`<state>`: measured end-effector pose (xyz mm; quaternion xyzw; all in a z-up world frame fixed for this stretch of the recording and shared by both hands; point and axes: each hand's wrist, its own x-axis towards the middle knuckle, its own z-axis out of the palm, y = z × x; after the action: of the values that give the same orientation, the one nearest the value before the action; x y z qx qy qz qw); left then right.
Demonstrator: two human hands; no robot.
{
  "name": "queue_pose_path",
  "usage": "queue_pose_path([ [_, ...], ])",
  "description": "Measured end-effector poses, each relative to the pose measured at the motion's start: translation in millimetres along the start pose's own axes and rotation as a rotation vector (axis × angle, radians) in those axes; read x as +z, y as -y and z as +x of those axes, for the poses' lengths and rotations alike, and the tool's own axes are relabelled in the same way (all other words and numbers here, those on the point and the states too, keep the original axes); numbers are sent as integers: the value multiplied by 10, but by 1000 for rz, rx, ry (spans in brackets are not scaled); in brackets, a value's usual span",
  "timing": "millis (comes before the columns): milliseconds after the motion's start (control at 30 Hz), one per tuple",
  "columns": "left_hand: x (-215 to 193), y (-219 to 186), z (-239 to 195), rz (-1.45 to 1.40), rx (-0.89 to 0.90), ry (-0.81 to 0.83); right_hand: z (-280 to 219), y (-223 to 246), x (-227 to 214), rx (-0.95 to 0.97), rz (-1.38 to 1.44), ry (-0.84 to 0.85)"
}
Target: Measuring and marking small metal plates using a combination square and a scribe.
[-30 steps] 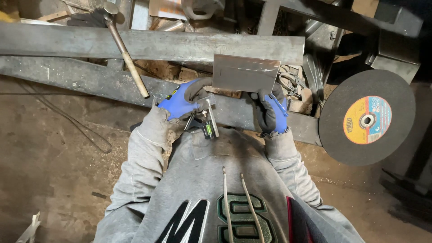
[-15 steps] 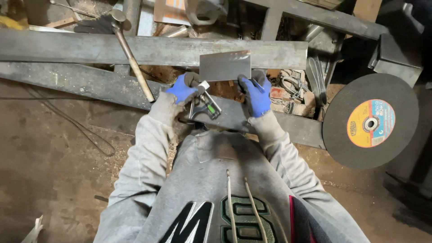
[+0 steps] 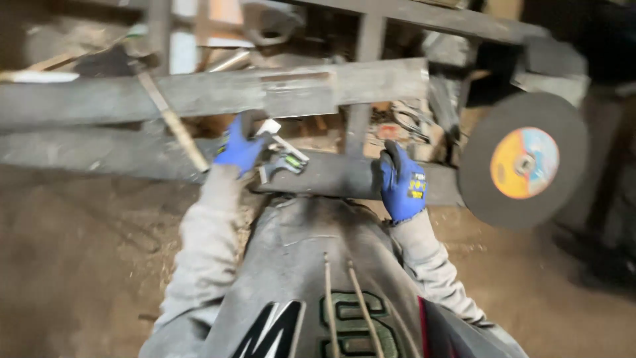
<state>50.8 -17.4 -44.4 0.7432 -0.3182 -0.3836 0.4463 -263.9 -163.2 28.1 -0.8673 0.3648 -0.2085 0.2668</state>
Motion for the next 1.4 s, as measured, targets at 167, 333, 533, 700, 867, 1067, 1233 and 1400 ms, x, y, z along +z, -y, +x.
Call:
queue_pose_path([
  [167, 115, -351, 15, -145, -57, 249, -638, -469, -612, 425, -75, -248],
  [333, 569, -675, 7, -305, 24, 483, -1673, -1397, -998, 935, -6, -478],
  [533, 1234, -766, -5, -514, -75, 739, -2658, -2541, -669, 569, -284, -638],
  [700, 1592, -736, -45, -409, -57, 738, -2247, -2726, -570, 1153, 1411, -995],
  [867, 1610, -812, -60, -446, 5, 750, -2032, -2539, -751, 1029, 1110, -927],
  [1067, 1638, -530, -95, -545, -43, 732, -2078, -2285, -1255, 926, 1426, -1094],
  [1233, 1745, -817, -110, -466, -104, 678, -2310, -2375, -1492, 593, 1650, -954],
  [1400, 1942, -885, -38, -422, -83, 645, -2130, -2195, -1827, 608, 1529, -1061],
])
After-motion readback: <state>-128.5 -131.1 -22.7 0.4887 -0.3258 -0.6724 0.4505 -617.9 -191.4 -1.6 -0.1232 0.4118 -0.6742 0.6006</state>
